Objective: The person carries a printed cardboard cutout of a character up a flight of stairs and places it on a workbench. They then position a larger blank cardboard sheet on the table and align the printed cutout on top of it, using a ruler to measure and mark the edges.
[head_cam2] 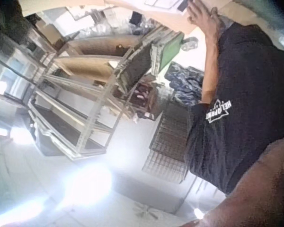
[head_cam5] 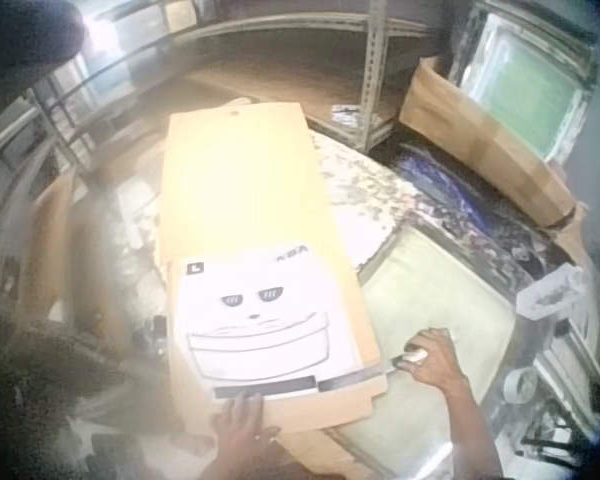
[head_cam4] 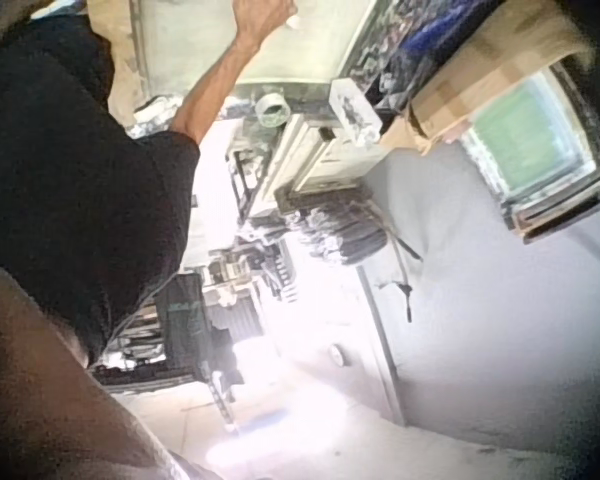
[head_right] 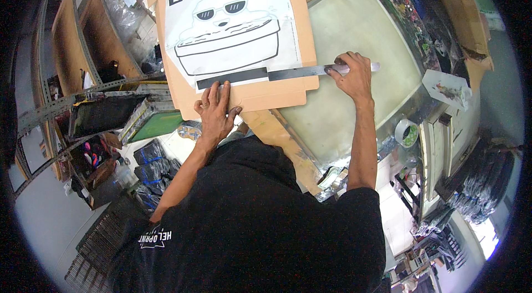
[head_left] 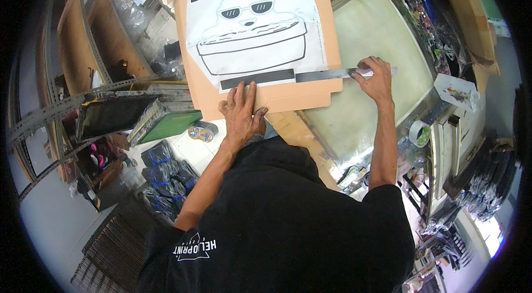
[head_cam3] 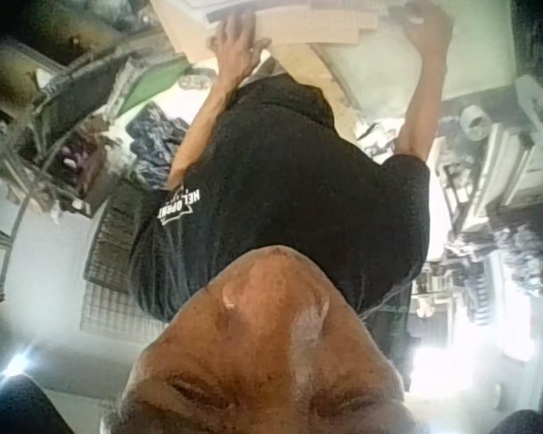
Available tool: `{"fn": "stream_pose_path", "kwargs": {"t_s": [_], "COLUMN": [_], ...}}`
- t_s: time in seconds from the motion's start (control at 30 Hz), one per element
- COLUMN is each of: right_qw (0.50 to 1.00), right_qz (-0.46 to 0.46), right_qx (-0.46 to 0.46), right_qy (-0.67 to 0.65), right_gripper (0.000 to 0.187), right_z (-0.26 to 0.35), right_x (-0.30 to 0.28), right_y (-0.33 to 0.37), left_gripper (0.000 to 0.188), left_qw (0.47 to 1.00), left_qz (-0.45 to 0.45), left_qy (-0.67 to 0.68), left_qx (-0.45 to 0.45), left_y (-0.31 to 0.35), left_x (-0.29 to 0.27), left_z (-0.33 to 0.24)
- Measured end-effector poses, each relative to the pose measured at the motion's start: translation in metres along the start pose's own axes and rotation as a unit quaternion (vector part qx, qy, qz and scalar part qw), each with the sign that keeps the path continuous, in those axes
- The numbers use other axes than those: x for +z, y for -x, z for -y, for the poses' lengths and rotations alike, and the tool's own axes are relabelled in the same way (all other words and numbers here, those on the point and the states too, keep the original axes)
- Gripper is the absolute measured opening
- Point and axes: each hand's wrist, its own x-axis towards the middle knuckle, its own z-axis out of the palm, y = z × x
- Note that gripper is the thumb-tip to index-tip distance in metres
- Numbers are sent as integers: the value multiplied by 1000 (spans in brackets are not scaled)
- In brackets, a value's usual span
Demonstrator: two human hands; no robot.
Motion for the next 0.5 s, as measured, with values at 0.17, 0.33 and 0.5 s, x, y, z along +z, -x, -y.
{"fn": "stream_pose_path", "kwargs": {"t_s": [0.17,0.33,0.5], "right_qw": [999,994,994], "right_qz": [9,-3,-17], "right_qx": [13,8,36], "right_qy": [37,107,103], "right_gripper": [32,36,41], "right_z": [12,24,31], "right_x": [1,6,8], "right_y": [-4,-8,-9], "left_gripper": [71,72,75], "left_qw": [1000,1000,1000], "left_qz": [4,-1,-19], "left_qy": [5,1,-1], "left_qx": [-1,-1,6], "left_y": [2,3,3], "left_x": [-1,0,1], "left_z": [5,8,10]}}
